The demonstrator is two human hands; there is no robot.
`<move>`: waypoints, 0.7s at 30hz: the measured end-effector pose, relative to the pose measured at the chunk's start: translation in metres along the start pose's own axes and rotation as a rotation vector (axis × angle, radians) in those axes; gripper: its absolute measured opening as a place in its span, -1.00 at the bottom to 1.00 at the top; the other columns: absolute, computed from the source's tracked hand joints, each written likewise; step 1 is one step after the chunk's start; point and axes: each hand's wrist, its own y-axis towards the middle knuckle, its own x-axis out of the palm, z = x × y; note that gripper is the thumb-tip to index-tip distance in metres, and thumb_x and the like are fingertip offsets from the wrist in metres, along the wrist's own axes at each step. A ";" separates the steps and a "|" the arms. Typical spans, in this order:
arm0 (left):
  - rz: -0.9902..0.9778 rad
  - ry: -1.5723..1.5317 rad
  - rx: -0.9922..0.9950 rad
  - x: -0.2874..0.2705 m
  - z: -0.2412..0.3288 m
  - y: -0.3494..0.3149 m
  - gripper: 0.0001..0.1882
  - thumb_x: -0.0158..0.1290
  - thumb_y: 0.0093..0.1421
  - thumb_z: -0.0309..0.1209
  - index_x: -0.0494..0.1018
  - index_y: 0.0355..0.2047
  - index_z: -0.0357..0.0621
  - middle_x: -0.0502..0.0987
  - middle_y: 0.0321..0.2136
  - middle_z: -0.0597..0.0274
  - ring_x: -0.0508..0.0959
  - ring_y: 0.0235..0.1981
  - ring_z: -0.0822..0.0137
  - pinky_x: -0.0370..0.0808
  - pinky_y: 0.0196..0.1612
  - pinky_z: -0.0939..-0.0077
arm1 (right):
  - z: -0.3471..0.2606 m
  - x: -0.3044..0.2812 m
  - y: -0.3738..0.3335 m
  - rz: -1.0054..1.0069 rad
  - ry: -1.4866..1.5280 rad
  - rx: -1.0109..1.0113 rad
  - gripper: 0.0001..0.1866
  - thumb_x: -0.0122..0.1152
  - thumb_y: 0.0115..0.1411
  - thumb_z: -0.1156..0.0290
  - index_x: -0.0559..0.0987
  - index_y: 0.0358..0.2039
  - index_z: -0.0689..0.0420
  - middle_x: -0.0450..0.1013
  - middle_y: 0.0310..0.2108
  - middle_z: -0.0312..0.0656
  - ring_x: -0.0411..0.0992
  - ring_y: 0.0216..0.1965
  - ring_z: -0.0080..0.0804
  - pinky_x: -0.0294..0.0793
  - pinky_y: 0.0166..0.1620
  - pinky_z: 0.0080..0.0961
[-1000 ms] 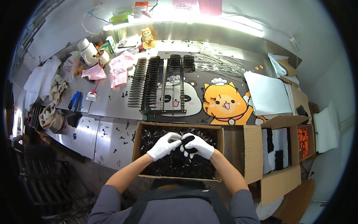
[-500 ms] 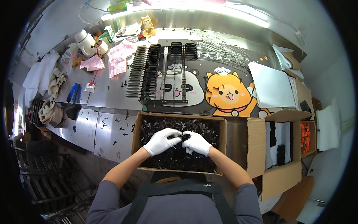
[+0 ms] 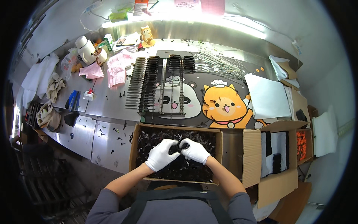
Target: The person repeatedly picks small black plastic components from a box, assembles them by hand, and places the assembled units into a cardboard box. The person also moves a metal rack to a nearby shelf and retrieves it again.
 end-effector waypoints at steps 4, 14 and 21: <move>-0.499 0.203 0.173 0.001 -0.020 0.007 -0.74 0.09 0.02 -0.54 0.47 -0.23 -0.08 0.53 -0.29 0.10 0.55 -0.22 0.06 0.52 -0.16 0.27 | -0.028 -0.025 -0.009 -0.363 -0.432 -0.009 -0.78 0.19 0.09 0.42 0.55 -0.21 0.06 0.56 -0.37 -0.17 0.54 -0.45 -0.50 0.55 -0.31 -0.49; 0.146 0.072 0.287 -0.082 -0.060 0.308 -0.75 0.07 -0.03 -0.56 0.54 -0.28 -0.21 0.59 -0.28 0.06 0.58 -0.18 0.18 0.49 -0.04 0.44 | -0.151 -0.180 0.164 0.564 -0.628 -0.793 -0.73 0.14 0.05 0.46 0.59 -0.19 0.04 0.56 -0.26 -0.06 0.55 -0.28 -0.16 0.52 -0.17 -0.40; -0.376 0.452 0.212 -0.091 -0.055 0.357 -0.72 0.00 -0.03 -0.51 0.59 -0.30 -0.01 0.62 -0.29 0.18 0.59 -0.21 0.16 0.51 -0.11 0.34 | -0.195 -0.225 0.208 0.124 -1.003 -0.506 -0.71 0.09 -0.01 0.35 0.65 -0.26 -0.04 0.58 -0.33 -0.10 0.54 -0.32 -0.10 0.51 -0.19 -0.35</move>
